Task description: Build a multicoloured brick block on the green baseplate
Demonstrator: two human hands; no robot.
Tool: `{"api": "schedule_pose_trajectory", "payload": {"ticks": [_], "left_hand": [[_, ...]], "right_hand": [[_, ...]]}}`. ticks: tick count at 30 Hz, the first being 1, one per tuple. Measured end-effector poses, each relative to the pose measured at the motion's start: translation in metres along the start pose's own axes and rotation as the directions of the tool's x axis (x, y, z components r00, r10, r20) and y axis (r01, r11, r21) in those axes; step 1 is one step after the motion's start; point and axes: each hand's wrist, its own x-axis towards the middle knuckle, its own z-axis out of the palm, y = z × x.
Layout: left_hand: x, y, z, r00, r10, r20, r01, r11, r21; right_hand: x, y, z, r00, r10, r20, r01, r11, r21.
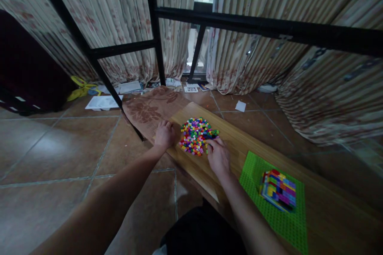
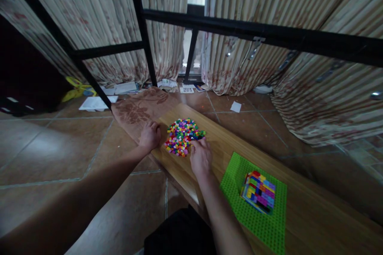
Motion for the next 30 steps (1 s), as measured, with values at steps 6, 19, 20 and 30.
{"api": "schedule_pose_trajectory", "payload": {"ticks": [6,19,20,30], "left_hand": [[-0.001,-0.001,0.0,1.0,0.0,-0.008,0.0,1.0,-0.002],[0.004,-0.001,-0.003,1.0,0.016,0.001,-0.017,0.997,0.076],[0.004,-0.001,-0.004,1.0,0.019,0.006,-0.019,0.997,0.079],[0.006,0.001,-0.007,1.0,-0.007,0.025,0.003,0.99,0.142]], "right_hand": [[0.018,-0.002,0.01,0.998,0.007,0.069,-0.001,0.997,-0.076],[0.019,-0.026,-0.006,0.99,0.129,0.051,-0.128,0.991,-0.039],[0.013,-0.029,-0.014,0.989,0.142,0.04,-0.142,0.99,0.001],[-0.105,-0.004,-0.1,0.831,0.552,-0.075,-0.326,0.592,0.737]]}}
